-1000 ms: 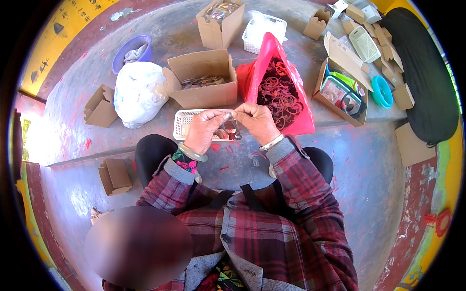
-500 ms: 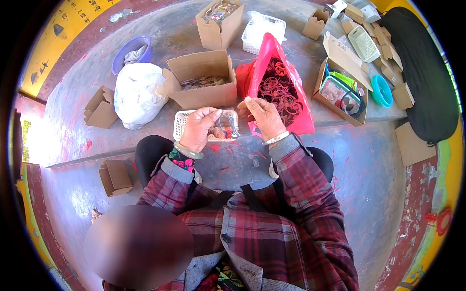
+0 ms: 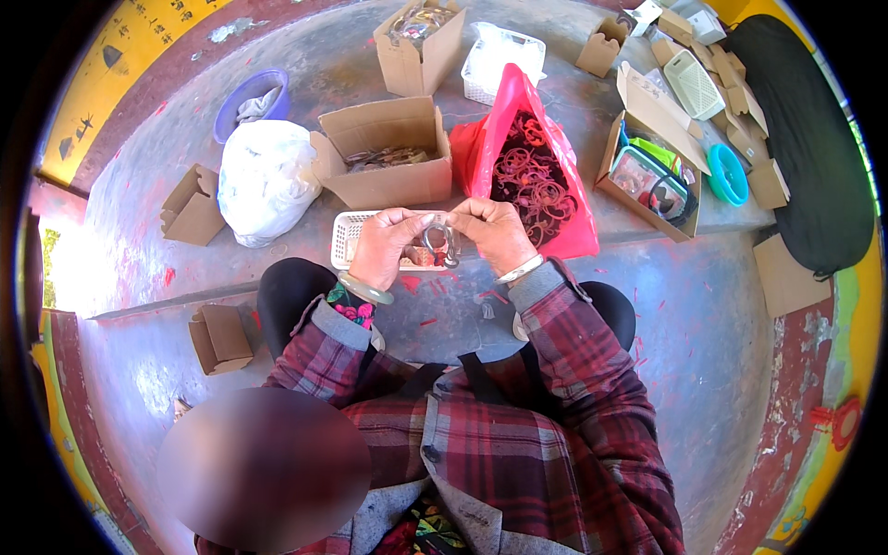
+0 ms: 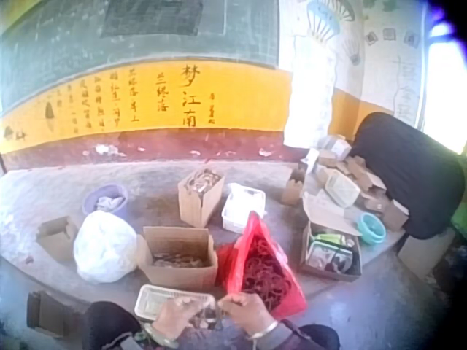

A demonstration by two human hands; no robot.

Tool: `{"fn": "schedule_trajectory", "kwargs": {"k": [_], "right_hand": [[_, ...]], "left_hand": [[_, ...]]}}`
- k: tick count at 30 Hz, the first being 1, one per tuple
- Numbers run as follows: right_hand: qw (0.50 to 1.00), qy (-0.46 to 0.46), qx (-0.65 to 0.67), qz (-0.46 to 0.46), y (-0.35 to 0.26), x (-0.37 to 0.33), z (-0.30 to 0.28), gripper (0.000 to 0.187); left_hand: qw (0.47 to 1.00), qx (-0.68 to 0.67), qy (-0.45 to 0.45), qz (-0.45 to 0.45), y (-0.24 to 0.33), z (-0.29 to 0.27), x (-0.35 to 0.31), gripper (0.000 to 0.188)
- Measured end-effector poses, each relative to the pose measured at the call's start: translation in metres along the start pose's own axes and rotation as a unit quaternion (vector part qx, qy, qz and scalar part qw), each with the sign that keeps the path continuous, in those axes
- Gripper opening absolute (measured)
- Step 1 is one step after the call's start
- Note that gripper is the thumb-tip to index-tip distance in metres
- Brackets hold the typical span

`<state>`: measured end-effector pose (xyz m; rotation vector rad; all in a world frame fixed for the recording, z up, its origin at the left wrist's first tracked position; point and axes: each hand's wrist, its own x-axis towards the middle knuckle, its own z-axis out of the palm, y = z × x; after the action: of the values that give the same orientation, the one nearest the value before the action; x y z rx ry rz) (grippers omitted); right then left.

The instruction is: The person sits on the floor and sorts hair ties from a pink bag into a white basket. They pick up individual hair ties, inspect them, and place them into the basket. The person also handles a small plastic bag containing hair ties.

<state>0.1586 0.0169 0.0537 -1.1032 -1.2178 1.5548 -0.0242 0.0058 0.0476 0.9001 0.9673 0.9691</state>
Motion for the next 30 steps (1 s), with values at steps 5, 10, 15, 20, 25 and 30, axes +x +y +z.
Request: {"fn": "schedule_trajectory", "kwargs": {"k": [5,10,15,20,25,30], "right_hand": [[1.000,0.005,-0.002,-0.010,0.003,0.001,-0.001,0.008],[0.999,0.024,0.042,-0.007,0.003,0.002,-0.004,0.007],[0.999,0.019,0.034,0.004,0.000,0.002,-0.008,0.009],[0.996,-0.014,-0.081,-0.021,0.002,0.000,0.000,0.009],[0.991,-0.008,-0.125,-0.056,0.000,-0.003,0.003,0.010],[0.989,-0.004,-0.138,-0.058,-0.002,-0.002,-0.003,0.011]], "left_hand": [[0.998,-0.058,-0.005,0.009,-0.006,-0.004,0.002,0.020],[0.993,-0.109,-0.036,-0.015,0.000,-0.005,0.000,0.021],[0.990,-0.133,-0.026,-0.036,0.004,-0.003,-0.001,0.022],[0.999,-0.009,-0.040,-0.012,-0.010,-0.004,0.004,0.024],[0.999,0.007,-0.045,-0.023,-0.005,-0.002,0.001,0.026],[0.999,0.022,-0.032,-0.016,0.003,-0.002,-0.003,0.025]]}}
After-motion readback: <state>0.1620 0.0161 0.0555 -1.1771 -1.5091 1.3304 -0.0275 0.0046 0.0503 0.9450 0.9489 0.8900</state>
